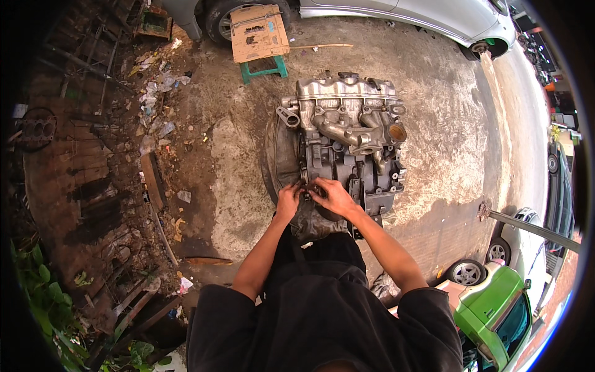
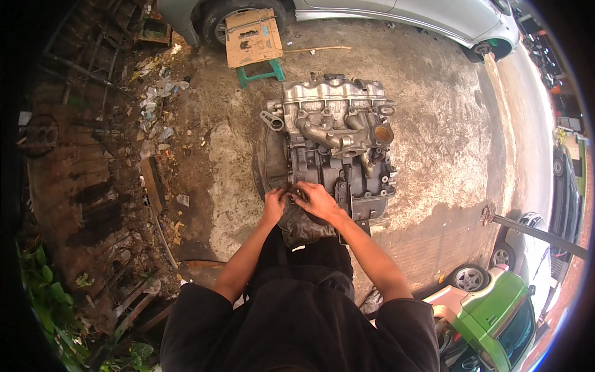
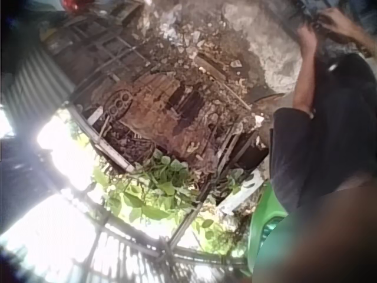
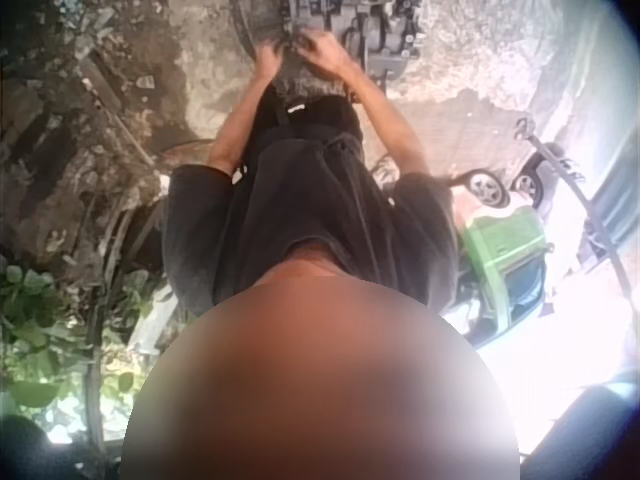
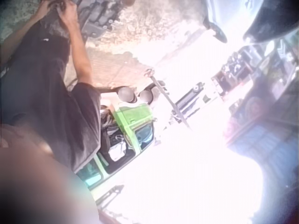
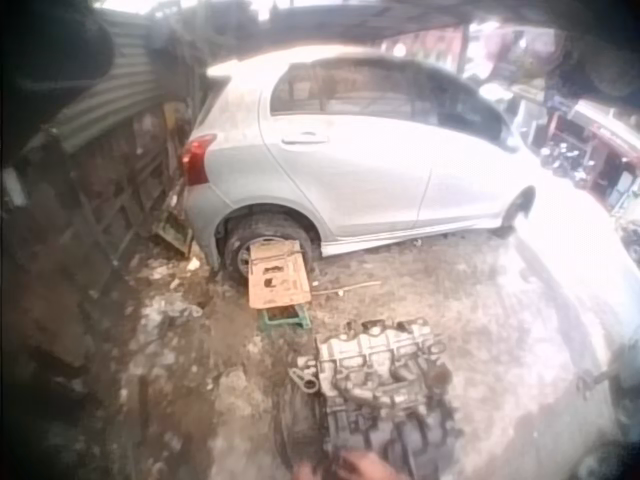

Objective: The person uses a wrench to loosen and remove bolts from a car engine block resting on a tire. They repeatedly place the removed bolts onto a cardboard box nearby and continue working on different sections of the engine.

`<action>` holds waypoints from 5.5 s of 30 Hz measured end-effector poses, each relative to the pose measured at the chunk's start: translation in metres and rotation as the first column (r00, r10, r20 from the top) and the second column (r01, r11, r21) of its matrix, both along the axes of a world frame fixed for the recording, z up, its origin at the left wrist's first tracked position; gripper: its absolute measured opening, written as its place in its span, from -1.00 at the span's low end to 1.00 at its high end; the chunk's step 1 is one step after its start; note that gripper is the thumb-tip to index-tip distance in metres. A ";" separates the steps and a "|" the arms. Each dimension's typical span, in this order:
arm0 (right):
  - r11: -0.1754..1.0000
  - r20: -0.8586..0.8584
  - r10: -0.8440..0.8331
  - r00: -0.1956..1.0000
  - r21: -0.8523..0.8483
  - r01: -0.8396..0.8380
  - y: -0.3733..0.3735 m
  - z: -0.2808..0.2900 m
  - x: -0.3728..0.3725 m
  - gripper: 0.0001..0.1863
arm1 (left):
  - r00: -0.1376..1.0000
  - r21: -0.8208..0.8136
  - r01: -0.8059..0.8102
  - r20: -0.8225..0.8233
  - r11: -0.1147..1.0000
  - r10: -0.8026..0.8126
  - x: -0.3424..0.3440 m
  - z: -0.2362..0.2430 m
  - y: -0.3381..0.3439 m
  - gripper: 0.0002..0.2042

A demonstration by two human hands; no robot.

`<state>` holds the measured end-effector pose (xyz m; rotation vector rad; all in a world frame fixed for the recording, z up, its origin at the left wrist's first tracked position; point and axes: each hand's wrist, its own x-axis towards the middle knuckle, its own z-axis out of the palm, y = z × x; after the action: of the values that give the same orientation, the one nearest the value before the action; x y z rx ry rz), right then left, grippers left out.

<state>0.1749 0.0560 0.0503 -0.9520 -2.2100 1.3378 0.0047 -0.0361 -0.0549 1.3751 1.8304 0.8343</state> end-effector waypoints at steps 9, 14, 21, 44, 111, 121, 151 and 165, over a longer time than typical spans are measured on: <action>0.993 0.110 0.103 0.989 0.048 -0.109 0.001 -0.004 0.006 -0.70 | 0.937 -0.022 0.256 -0.238 0.966 -0.254 -0.010 0.011 0.010 -0.64; 0.997 0.133 -0.058 0.989 -0.045 0.065 0.018 -0.021 -0.009 -0.72 | 0.956 -0.235 0.264 -0.064 0.936 -0.285 -0.013 0.022 0.033 -0.65; 0.986 0.401 -0.151 0.903 0.002 0.165 0.065 -0.051 -0.057 -0.62 | 0.978 -0.765 0.202 0.184 0.612 -0.093 -0.034 0.037 0.096 -0.47; 0.889 0.257 0.284 0.924 0.291 -0.354 0.008 0.004 -0.011 -0.71 | 0.924 -0.132 0.383 0.033 0.914 -0.382 -0.033 0.023 0.029 -0.69; 0.997 0.261 0.039 0.964 -0.073 -0.020 0.056 0.001 -0.044 -0.64 | 0.889 -0.169 0.457 0.047 0.873 -0.456 -0.043 0.030 0.053 -0.81; 0.978 0.227 0.122 0.966 0.139 -0.156 0.013 0.010 -0.024 -0.75 | 0.875 -0.123 0.466 -0.084 0.876 -0.477 -0.037 0.022 0.032 -0.74; 0.979 0.227 -0.006 0.974 -0.199 0.053 0.053 -0.019 -0.018 -0.60 | 0.886 -0.249 0.462 0.174 0.851 -0.430 -0.046 0.028 0.063 -0.83; 0.995 0.084 0.070 0.994 -0.081 -0.063 0.034 -0.003 0.003 -0.69 | 0.949 -0.108 0.314 0.045 0.943 -0.311 -0.030 0.035 0.029 -0.67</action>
<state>0.1775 0.0903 0.0473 -0.9901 -2.2868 1.4482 -0.0253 -0.0068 -0.0203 1.5210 1.5572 0.5713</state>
